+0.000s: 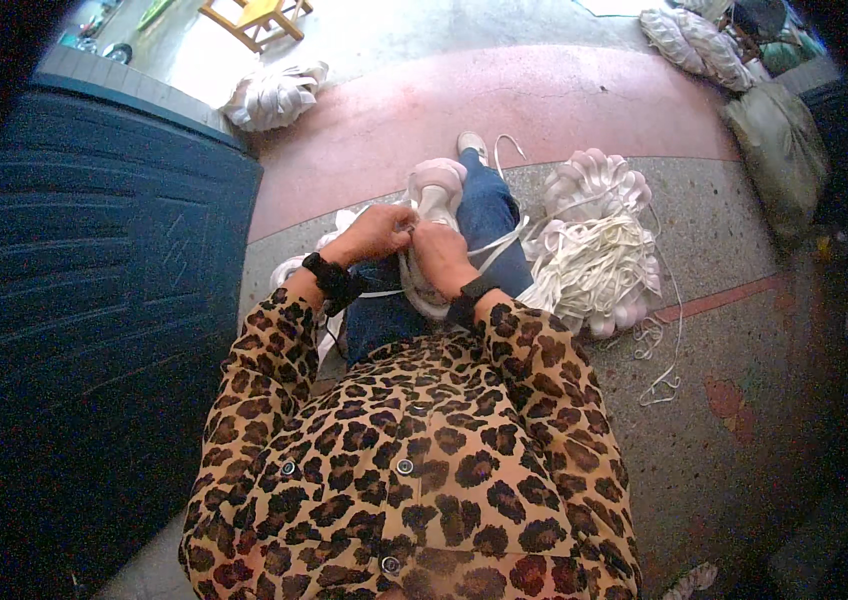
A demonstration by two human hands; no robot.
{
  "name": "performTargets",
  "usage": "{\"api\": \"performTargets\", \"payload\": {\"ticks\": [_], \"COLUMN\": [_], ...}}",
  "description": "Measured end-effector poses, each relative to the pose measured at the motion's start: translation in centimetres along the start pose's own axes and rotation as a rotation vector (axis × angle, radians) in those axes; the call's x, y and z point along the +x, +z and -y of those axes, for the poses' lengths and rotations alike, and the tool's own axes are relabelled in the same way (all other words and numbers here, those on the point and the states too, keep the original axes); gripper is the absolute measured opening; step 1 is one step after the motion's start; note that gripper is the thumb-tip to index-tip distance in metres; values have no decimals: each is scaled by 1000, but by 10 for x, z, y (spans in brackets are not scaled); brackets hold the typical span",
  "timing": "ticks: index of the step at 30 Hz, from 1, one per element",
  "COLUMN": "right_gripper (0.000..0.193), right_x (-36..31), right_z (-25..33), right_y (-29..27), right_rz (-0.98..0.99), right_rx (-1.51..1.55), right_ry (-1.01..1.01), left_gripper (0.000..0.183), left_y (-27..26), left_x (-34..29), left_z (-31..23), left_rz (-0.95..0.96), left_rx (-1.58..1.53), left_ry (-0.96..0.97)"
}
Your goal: Lacing a pair of white sneakers while sitting down.
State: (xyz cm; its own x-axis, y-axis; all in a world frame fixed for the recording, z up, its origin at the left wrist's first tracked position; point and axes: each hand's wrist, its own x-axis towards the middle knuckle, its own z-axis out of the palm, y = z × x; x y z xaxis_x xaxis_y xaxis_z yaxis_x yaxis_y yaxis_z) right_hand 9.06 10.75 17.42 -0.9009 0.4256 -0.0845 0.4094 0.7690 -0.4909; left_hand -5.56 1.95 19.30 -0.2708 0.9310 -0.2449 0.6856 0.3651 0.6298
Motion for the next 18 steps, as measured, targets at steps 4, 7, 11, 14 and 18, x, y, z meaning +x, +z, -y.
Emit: {"api": "performTargets", "payload": {"ticks": [4, 7, 11, 14, 18], "right_gripper": [14, 11, 14, 24, 28], "right_x": [3, -9, -76, -105, -94], "right_z": [-1, -10, -45, -66, -59], "right_y": [1, -26, -51, -66, -88], "right_rz": [19, 97, 308, 342, 309], "right_rx": [-42, -19, 118, 602, 1309], "right_ry": [-22, -98, -295, -223, 476], "left_gripper": [26, 24, 24, 28, 23], "left_y": [10, 13, 17, 27, 28], "left_x": [-3, -22, -56, -54, -21], "left_z": [7, -4, -58, -81, -82], "left_rz": [-67, -219, -417, -358, -151], "left_rx": [-10, 42, 151, 169, -14], "left_ry": [65, 177, 350, 553, 638]}}
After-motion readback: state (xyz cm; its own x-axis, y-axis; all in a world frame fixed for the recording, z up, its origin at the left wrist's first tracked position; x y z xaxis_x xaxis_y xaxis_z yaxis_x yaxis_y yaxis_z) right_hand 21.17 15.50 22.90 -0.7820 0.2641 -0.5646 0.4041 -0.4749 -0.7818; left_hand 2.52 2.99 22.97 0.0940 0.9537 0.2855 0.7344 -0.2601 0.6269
